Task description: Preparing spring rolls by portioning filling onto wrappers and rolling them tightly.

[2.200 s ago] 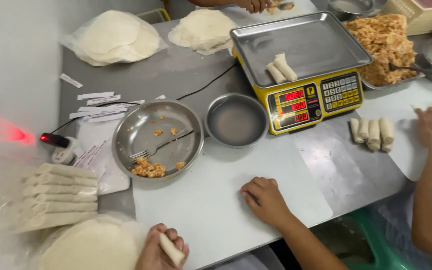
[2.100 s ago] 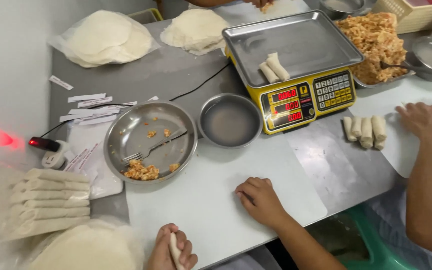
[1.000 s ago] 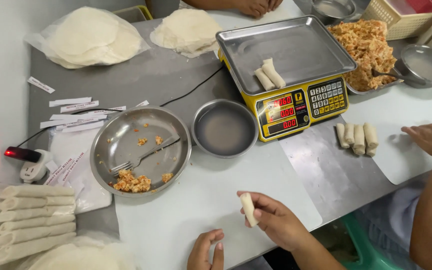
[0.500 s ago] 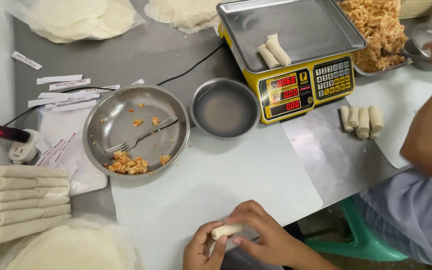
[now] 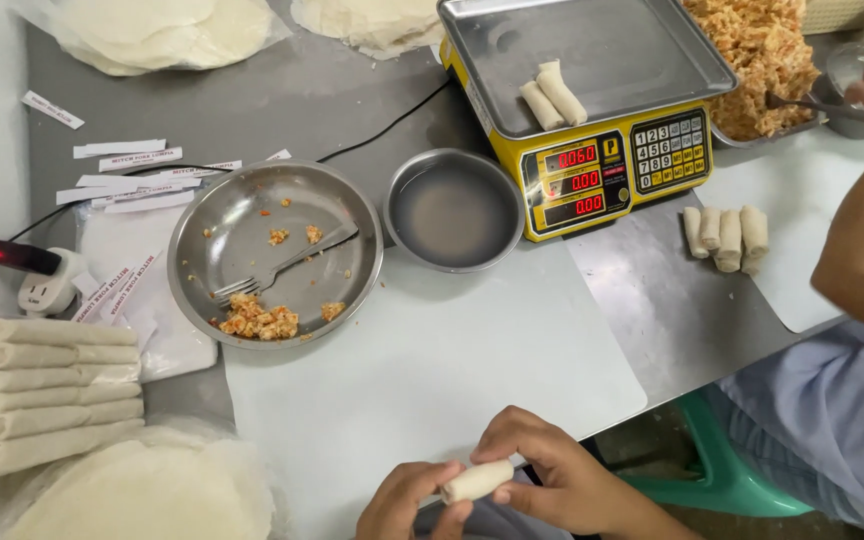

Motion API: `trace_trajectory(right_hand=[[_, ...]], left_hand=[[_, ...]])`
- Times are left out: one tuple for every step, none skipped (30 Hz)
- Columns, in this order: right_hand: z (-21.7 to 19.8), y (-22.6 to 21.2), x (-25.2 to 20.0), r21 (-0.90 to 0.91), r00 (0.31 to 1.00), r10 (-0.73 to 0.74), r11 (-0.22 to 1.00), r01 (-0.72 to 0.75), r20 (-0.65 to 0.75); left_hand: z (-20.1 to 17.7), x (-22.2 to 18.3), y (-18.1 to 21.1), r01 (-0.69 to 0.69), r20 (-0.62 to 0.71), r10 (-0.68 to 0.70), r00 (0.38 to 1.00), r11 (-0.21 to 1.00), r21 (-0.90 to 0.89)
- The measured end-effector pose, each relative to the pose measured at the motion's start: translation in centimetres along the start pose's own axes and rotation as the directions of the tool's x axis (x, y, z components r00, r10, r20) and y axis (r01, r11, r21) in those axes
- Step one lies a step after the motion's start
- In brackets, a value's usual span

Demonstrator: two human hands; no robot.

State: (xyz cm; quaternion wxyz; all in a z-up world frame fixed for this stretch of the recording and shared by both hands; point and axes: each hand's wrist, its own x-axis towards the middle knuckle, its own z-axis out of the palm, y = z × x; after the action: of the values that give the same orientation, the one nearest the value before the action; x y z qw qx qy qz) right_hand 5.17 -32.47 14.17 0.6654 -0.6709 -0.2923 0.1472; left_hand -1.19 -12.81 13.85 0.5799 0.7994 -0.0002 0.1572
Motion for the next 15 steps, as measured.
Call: trace_trajectory(right_hand=[[0.1, -0.3, 0.1, 0.002, 1.000, 0.002, 1.000, -0.002, 0.003], [0.3, -0.7, 0.1, 0.016, 0.998, 0.055, 0.998, -0.055, 0.026], [0.4, -1.0, 0.2, 0.028, 0.993, 0.109, 0.993, -0.110, 0.049], [0.5, -1.5, 0.2, 0.030, 0.992, 0.112, 0.993, -0.114, 0.052], [0.5, -2.0, 0.3, 0.010, 0.974, 0.218, 0.976, -0.219, 0.061], [0.4, -2.5, 0.3, -0.010, 0.944, 0.322, 0.947, -0.322, 0.069], [0.5, -2.2, 0.2, -0.009, 0.945, 0.321, 0.947, -0.321, 0.066], [0.6, -1.9, 0.0, 0.053, 0.959, 0.279, 0.958, -0.281, 0.041], [0.7, -1.6, -0.2, 0.114, 0.972, 0.236, 0.965, -0.236, 0.011], [0.6, -0.9, -0.6, 0.114, 0.972, 0.235, 0.966, -0.234, 0.006], [0.4, -0.2, -0.9, 0.145, 0.977, 0.212, 0.967, -0.208, -0.012], [0.2, 0.5, -1.2, 0.176, 0.981, 0.190, 0.968, -0.182, -0.031], [0.0, 1.0, -1.2, 0.175, 0.982, 0.185, 0.969, -0.176, -0.040], [-0.2, 1.6, -1.2, 0.124, 0.990, 0.131, 0.984, -0.124, -0.045], [-0.3, 2.1, -1.3, 0.077, 0.996, 0.081, 0.994, -0.078, -0.043]], left_hand=[[0.1, 0.1, 0.4, 0.003, -0.002, -0.003, 1.000, 1.000, 0.001], [0.2, 0.1, 0.7, -0.125, -0.049, 0.130, 0.990, 0.988, 0.091], [0.3, 0.2, 1.1, -0.244, -0.082, 0.262, 0.962, 0.952, 0.186], [0.6, -0.1, 0.4, -0.239, -0.083, 0.258, 0.963, 0.953, 0.186], [0.8, -0.2, -0.4, -0.331, -0.110, 0.356, 0.928, 0.923, 0.194], [1.1, -0.4, -1.1, -0.420, -0.135, 0.450, 0.883, 0.884, 0.204], [0.7, -0.5, -1.2, -0.421, -0.134, 0.451, 0.882, 0.884, 0.203], [0.3, -0.7, -1.3, -0.387, -0.060, 0.404, 0.913, 0.903, 0.185], [-0.1, -0.7, -1.4, -0.353, 0.017, 0.355, 0.935, 0.920, 0.168], [-0.6, -1.4, -3.0, -0.357, 0.021, 0.358, 0.933, 0.919, 0.167], [-1.1, -2.0, -4.5, -0.172, 0.162, 0.150, 0.975, 0.976, 0.134], [-1.5, -2.5, -6.1, 0.021, 0.305, -0.061, 0.950, 0.991, 0.132], [-1.4, -2.9, -7.2, 0.013, 0.312, -0.053, 0.949, 0.991, 0.131], [-1.2, -3.2, -8.4, 0.121, 0.294, -0.151, 0.944, 0.985, 0.120], [-1.1, -3.9, -9.5, 0.234, 0.275, -0.256, 0.927, 0.966, 0.110]])
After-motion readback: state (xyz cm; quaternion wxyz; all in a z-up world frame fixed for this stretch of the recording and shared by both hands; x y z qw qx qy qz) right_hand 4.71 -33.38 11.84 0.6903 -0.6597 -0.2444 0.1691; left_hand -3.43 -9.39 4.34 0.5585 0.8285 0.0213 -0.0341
